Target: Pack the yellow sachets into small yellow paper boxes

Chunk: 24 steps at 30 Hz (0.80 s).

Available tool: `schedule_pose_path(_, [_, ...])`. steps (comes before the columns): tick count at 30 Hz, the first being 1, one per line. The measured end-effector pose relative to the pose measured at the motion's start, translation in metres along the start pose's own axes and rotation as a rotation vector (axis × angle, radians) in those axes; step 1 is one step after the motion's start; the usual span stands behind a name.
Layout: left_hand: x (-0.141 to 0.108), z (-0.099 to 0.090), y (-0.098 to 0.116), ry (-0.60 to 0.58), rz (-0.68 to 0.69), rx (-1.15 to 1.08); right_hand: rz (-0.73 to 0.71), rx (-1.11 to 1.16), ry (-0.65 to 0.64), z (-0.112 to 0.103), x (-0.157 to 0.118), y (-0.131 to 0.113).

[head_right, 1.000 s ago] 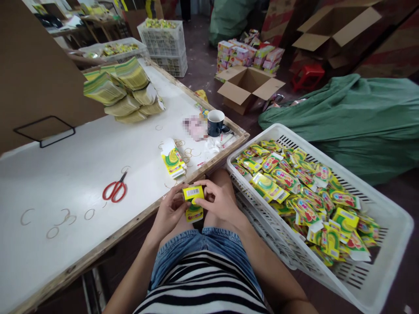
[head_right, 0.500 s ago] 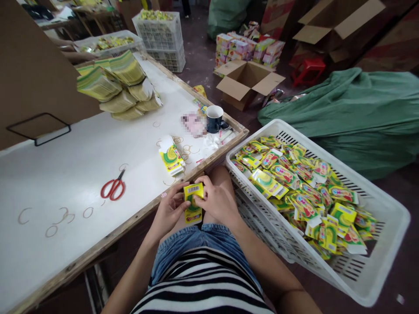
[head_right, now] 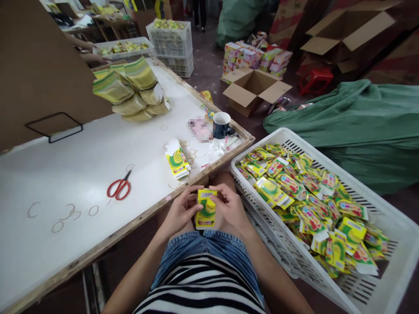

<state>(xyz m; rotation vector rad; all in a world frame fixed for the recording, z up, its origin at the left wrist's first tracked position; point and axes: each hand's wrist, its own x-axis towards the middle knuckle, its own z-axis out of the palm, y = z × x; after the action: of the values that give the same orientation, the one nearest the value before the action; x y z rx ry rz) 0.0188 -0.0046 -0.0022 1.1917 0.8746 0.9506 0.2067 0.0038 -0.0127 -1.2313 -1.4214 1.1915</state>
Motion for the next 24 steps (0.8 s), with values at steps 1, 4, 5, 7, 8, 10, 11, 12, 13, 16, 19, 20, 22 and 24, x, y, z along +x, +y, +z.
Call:
schedule_pose_path(1, [0.005,0.000,0.001,-0.008,0.038,0.057,-0.014,-0.037,0.069,-0.009,-0.001,-0.002])
schedule_pose_path(4, [0.025,-0.022,0.006,0.133,0.181,0.372,-0.146,-0.378,0.496,-0.051,-0.002,-0.011])
schedule_pose_path(5, [0.032,-0.034,0.006,0.235,0.203,0.492,-0.209,-0.522,0.660,-0.065,-0.001,-0.015])
schedule_pose_path(7, [0.047,-0.061,0.005,0.391,0.210,0.664,-0.291,-0.660,0.799,-0.087,0.000,-0.019])
schedule_pose_path(8, [0.053,-0.072,0.004,0.448,0.192,0.712,-0.304,-0.676,0.799,-0.091,0.001,-0.019])
schedule_pose_path(10, [0.063,-0.088,0.001,0.535,0.118,0.791,-0.270,-0.617,0.706,-0.085,0.002,-0.016])
schedule_pose_path(11, [0.066,-0.091,0.000,0.585,0.060,0.832,-0.237,-0.566,0.638,-0.076,0.004,-0.013])
schedule_pose_path(12, [0.069,-0.093,-0.001,0.632,-0.014,0.878,-0.199,-0.506,0.572,-0.064,0.006,-0.010])
schedule_pose_path(13, [0.071,-0.092,-0.002,0.673,-0.094,0.921,-0.174,-0.452,0.518,-0.051,0.009,-0.007])
schedule_pose_path(16, [0.074,-0.090,-0.001,0.704,-0.286,0.989,-0.141,-0.339,0.387,-0.011,0.019,-0.002])
schedule_pose_path(19, [0.074,-0.093,0.000,0.693,-0.332,0.980,-0.144,-0.268,0.260,0.014,0.025,-0.002])
schedule_pose_path(20, [0.074,-0.095,0.000,0.700,-0.330,0.980,-0.148,-0.256,0.228,0.019,0.026,-0.003])
schedule_pose_path(22, [0.073,-0.099,-0.001,0.713,-0.310,0.985,-0.151,-0.244,0.191,0.027,0.027,-0.003])
schedule_pose_path(24, [0.073,-0.102,-0.003,0.713,-0.282,0.988,-0.153,-0.236,0.181,0.033,0.028,-0.002])
